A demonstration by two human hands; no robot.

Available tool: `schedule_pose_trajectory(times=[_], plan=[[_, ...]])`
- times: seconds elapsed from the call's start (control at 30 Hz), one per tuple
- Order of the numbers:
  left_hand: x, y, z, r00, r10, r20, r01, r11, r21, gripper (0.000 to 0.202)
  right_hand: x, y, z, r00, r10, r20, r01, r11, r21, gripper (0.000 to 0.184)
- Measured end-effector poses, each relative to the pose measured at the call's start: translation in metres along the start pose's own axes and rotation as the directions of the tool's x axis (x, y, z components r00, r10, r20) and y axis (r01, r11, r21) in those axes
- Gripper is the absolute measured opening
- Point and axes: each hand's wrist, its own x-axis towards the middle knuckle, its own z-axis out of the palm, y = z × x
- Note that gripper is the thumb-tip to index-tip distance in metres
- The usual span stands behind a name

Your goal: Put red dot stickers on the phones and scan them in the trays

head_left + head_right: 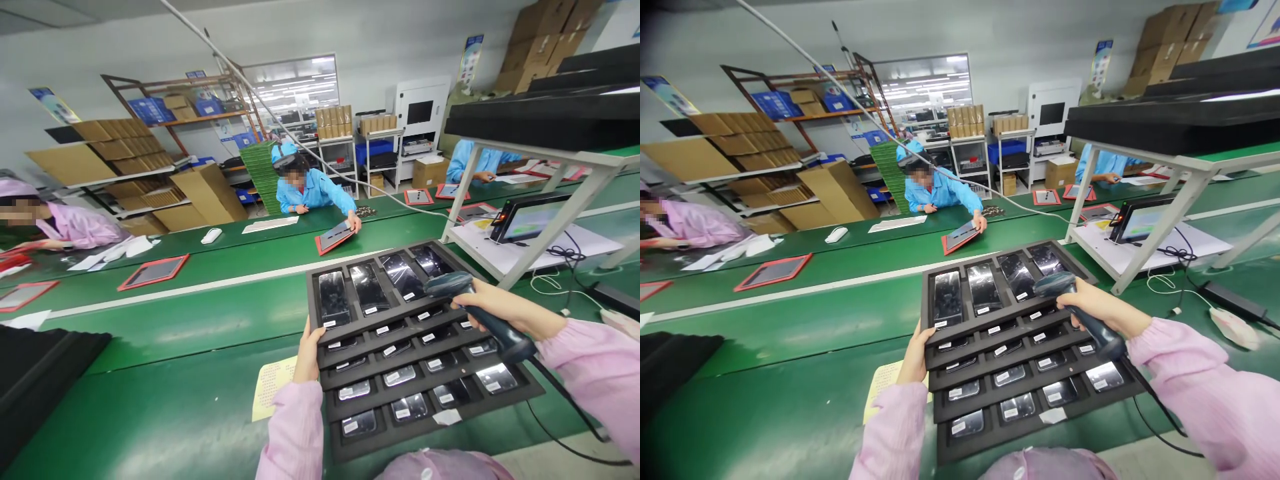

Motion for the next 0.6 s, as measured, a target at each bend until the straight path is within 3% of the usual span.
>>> schedule_pose_trajectory(times=[0.13, 0.4, 0.6], plan=[[0.003, -0.003, -0.003, 1.000, 0.000, 0.020, 0.000, 1.000, -0.003, 0.064, 0.004, -0.007, 0.019, 1.000, 0.014, 0.009, -0.014, 1.000, -0.008, 0.020], [0.006, -0.006, -0.006, 0.998, 0.011, 0.062, -0.011, 1.000, -0.003, 0.064, -0.007, -0.013, 0.031, 1.000, 0.006, 0.008, -0.006, 1.000, -0.009, 0.018], [0.009, -0.011, -0.007, 0.994, 0.028, 0.103, -0.026, 1.000, -0.015, 0.070, -0.016, -0.017, 0.076, 0.993, -0.011, 0.122, 0.009, 1.000, 0.017, 0.028]])
